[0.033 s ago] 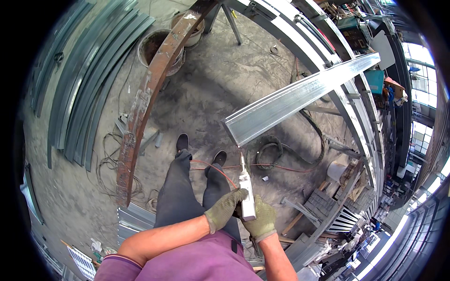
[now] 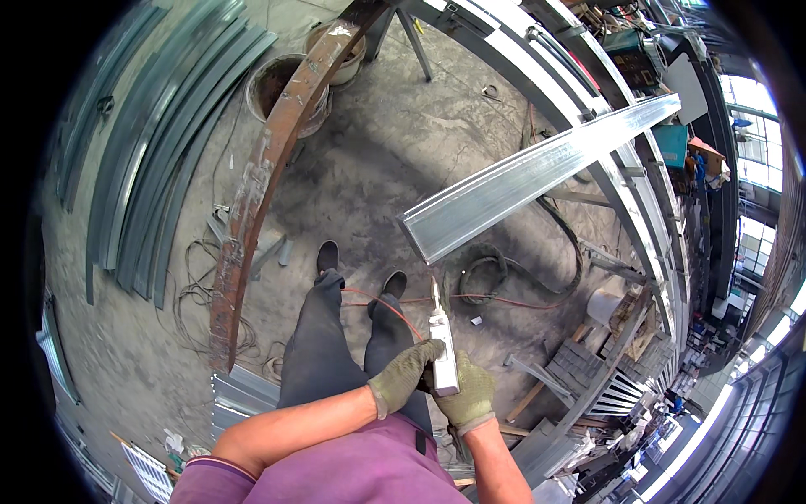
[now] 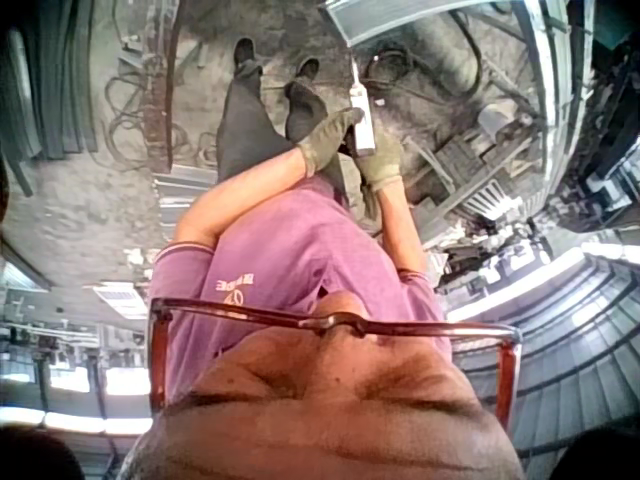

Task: The person welds multiple aluminum profiles using a handheld welding torch. They position the profiles on a metal jig, apply welds along the seams, and then move the finished pieces to a nearby stack.

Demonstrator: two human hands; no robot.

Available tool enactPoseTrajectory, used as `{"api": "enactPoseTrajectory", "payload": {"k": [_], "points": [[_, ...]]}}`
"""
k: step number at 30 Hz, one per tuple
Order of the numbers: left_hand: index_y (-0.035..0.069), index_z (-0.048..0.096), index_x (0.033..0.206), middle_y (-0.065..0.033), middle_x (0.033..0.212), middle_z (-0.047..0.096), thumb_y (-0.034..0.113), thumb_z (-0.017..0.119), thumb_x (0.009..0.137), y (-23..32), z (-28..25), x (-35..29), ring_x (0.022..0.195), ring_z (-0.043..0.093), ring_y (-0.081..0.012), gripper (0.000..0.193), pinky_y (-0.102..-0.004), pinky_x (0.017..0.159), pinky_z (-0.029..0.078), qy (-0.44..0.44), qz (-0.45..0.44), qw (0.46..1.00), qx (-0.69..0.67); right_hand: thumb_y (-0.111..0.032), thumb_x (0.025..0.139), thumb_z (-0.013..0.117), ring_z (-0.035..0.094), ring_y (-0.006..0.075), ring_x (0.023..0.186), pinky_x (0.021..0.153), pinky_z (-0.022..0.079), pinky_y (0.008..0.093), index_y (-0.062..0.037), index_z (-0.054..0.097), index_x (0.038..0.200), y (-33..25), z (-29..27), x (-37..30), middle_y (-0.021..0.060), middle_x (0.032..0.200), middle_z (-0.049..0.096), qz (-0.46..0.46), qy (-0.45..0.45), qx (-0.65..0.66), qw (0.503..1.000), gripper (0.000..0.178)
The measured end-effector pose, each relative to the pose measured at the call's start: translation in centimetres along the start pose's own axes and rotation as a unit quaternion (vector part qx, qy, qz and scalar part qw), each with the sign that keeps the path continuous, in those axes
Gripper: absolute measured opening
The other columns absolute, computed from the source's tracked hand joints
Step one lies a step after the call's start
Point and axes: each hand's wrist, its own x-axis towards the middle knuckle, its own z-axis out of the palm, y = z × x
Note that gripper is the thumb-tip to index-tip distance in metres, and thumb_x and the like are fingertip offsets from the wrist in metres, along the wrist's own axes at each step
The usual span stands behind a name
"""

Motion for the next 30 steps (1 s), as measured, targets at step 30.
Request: {"api": "enactPoseTrajectory", "payload": {"k": [30], "points": [[0.005,0.059,0.143,-0.003,0.121,0.07,0.042,0.054,0.116,2.2,1.0,-1.0,0.109,0.067,-0.0123,0.046,-0.0305,0.098,0.054,0.023,0.086,0.996,0.03,-0.036,0.082,0.09,0.073,0.0321,0.073,0.061,0.057,0.0436,-0.011,0.073,0.106,-1.5,-2.9,2.3,0.0087,0.087,0.07,-0.146,0.102,0.047,0.983,0.039]]}}
